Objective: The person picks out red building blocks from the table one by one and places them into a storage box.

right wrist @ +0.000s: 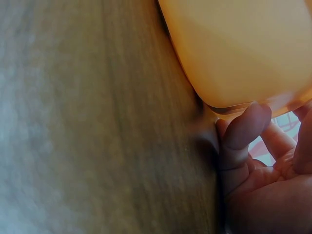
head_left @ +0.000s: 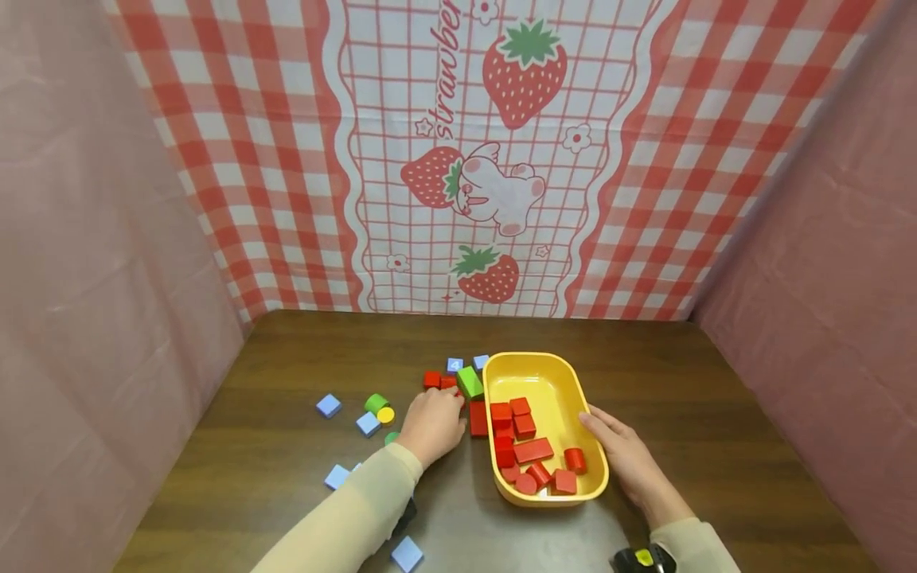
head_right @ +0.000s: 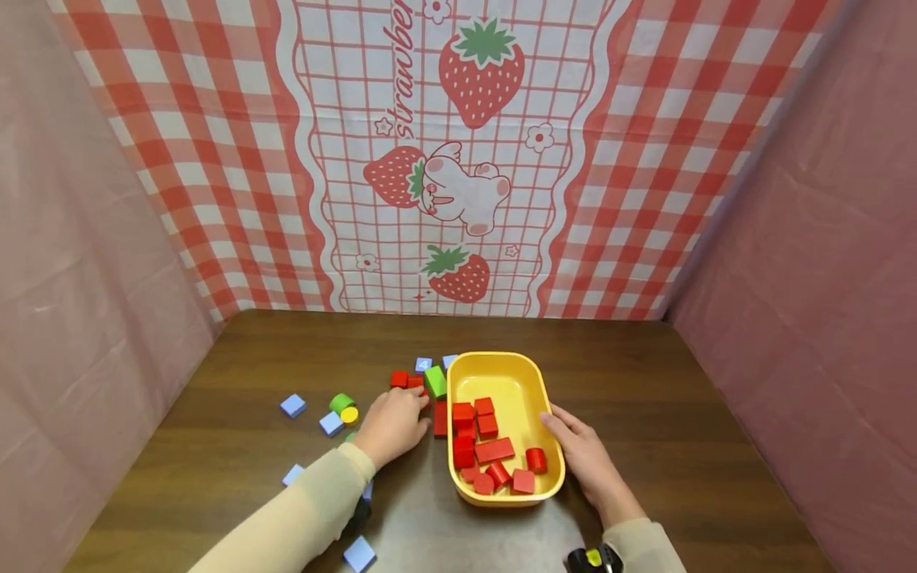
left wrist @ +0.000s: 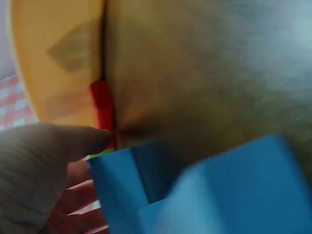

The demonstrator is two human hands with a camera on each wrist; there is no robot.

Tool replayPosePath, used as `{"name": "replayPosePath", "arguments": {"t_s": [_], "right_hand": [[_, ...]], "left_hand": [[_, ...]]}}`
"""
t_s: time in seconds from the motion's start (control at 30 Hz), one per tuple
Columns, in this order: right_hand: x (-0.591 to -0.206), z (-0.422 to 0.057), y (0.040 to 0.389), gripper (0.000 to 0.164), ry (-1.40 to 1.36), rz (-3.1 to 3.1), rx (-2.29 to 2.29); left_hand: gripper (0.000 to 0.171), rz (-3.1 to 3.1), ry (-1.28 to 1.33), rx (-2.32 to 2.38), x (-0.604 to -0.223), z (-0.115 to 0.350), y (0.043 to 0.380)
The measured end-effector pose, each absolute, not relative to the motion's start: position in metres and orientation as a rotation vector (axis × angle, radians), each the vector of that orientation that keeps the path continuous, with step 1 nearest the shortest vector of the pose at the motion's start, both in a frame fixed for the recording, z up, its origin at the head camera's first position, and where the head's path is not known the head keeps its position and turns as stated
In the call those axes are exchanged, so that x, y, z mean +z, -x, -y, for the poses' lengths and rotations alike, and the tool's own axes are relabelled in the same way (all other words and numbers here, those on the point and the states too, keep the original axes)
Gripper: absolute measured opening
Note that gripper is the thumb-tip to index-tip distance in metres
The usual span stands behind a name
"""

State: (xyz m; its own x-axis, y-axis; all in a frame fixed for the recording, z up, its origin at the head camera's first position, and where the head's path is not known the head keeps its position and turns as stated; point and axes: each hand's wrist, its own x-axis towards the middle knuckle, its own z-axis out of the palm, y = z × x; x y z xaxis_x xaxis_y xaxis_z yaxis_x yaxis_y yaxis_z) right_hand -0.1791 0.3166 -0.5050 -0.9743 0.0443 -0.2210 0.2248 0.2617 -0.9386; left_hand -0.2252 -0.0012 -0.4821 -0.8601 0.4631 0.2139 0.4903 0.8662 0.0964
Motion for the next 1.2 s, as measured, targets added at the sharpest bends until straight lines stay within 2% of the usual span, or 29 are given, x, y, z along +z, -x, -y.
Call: {"name": "replayPosePath", "arguments": {"t_s": [0.13,0.33,0.53,0.7,0.87,1.2], "right_hand": [[-0.506,-0.314,0.179,0.071,-0.257,-2.372,-1.815],[-0.507,-0.313,0.179,0.072,-0.262,-2.376,-1.803],[-0.506,-0.313,0.179,0.073,-0.276,-2.371,-1.801],[-0.506,-0.314,0.180,0.074,-0.274,-2.365,-1.808],[-0.507,-0.314,0.179,0.073,-0.274,-2.369,-1.799],[-0.506,-0.314,0.179,0.073,-0.281,-2.373,-1.795]], "left_hand": [[0.022,2.808,0.700,-0.282,-0.489,0.002,0.223],[0.022,2.863,0.631,-0.461,-0.492,0.003,0.225],[0.019,2.698,0.575,-0.651,-0.476,0.000,0.222],[0.021,2.548,0.817,-0.722,-0.457,-0.024,0.205],[0.023,2.596,1.100,-0.564,-0.457,-0.053,0.184],[0.019,2.590,1.101,-0.519,-0.470,-0.062,0.179]]}}
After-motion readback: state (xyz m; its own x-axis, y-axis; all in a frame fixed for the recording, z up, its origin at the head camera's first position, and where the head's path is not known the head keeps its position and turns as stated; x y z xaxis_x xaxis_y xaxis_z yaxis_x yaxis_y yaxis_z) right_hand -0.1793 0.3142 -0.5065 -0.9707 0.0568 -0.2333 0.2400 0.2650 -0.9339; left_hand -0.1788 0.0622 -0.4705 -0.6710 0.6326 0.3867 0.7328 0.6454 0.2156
